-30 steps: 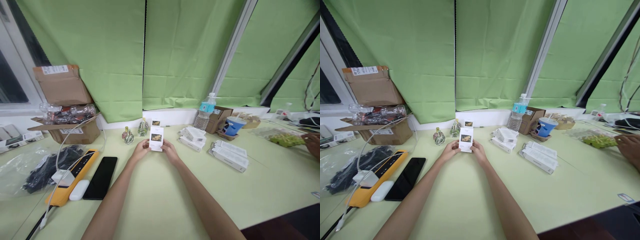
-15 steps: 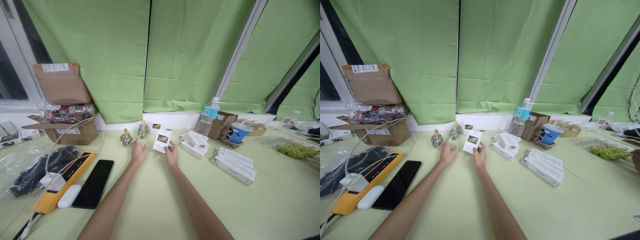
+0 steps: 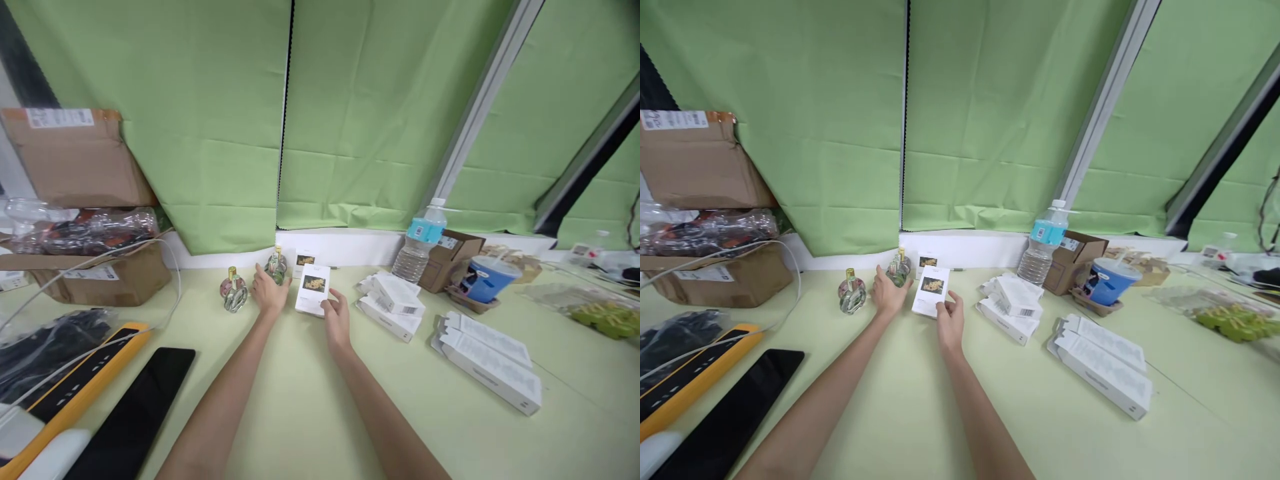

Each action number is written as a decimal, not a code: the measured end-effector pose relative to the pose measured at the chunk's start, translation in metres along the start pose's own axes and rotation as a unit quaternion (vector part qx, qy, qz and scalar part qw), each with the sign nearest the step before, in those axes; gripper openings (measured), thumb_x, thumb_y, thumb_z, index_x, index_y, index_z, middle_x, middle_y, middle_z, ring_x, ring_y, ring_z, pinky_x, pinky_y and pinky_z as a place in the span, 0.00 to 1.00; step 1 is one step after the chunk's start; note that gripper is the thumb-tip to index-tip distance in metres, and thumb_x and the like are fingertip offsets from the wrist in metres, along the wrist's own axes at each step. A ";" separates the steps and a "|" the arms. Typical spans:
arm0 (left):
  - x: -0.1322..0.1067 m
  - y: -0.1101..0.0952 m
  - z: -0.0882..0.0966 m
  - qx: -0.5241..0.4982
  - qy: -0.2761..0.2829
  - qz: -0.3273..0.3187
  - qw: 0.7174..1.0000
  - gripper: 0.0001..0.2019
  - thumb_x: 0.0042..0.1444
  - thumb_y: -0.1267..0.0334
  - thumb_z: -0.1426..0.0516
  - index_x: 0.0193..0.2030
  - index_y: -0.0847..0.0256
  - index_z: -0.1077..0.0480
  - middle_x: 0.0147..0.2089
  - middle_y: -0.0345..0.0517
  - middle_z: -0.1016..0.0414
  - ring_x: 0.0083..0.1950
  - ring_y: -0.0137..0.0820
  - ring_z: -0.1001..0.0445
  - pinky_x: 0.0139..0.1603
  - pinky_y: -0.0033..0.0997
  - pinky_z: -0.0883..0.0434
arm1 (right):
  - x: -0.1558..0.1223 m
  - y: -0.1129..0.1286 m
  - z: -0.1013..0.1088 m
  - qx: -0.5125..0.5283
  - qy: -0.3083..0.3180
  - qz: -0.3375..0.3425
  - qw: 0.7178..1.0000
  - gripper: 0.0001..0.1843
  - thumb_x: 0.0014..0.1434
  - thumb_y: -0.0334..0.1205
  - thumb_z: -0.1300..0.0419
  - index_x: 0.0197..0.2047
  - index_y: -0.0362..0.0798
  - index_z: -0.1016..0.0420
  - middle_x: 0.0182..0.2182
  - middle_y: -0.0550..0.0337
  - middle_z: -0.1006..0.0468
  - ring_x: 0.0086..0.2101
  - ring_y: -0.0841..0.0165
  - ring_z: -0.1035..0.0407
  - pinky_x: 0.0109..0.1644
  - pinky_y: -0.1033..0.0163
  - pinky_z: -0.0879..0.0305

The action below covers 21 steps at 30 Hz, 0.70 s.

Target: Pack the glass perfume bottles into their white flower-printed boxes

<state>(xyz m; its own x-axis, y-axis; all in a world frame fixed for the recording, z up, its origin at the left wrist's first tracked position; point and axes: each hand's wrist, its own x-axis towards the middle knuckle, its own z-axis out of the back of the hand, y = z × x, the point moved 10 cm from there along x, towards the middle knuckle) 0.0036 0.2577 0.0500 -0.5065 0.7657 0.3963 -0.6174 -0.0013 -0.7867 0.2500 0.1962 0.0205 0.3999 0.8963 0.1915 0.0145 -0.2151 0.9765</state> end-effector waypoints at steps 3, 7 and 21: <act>0.009 0.006 -0.002 0.009 -0.002 0.032 0.999 0.46 0.46 0.46 0.34 0.66 0.63 0.49 0.60 0.71 0.34 0.62 0.60 0.35 0.59 0.54 0.41 | -0.001 0.001 -0.003 0.002 0.006 -0.009 1.000 0.28 0.51 0.46 0.41 0.56 0.51 0.33 0.39 0.54 0.20 0.44 0.56 0.27 0.46 0.56 0.31; 0.011 0.013 -0.004 0.024 0.009 0.063 0.998 0.34 0.49 0.48 0.37 0.58 0.62 0.42 0.56 0.69 0.31 0.60 0.58 0.33 0.57 0.54 0.40 | -0.001 0.003 -0.005 0.010 0.012 -0.013 1.000 0.28 0.50 0.45 0.41 0.56 0.51 0.33 0.39 0.55 0.20 0.44 0.56 0.27 0.45 0.57 0.31; 0.021 0.021 0.000 -0.081 0.014 0.036 0.996 0.29 0.42 0.54 0.31 0.50 0.59 0.35 0.51 0.60 0.27 0.57 0.52 0.30 0.57 0.49 0.38 | 0.001 -0.005 0.003 0.014 -0.002 -0.020 1.000 0.29 0.50 0.46 0.41 0.56 0.51 0.33 0.40 0.56 0.21 0.43 0.57 0.27 0.47 0.56 0.32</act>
<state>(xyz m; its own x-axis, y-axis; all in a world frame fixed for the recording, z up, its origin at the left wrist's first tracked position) -0.0201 0.2732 0.0419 -0.5274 0.7850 0.3250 -0.4741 0.0456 -0.8793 0.2533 0.1969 0.0151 0.4021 0.9029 0.1517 0.0563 -0.1898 0.9802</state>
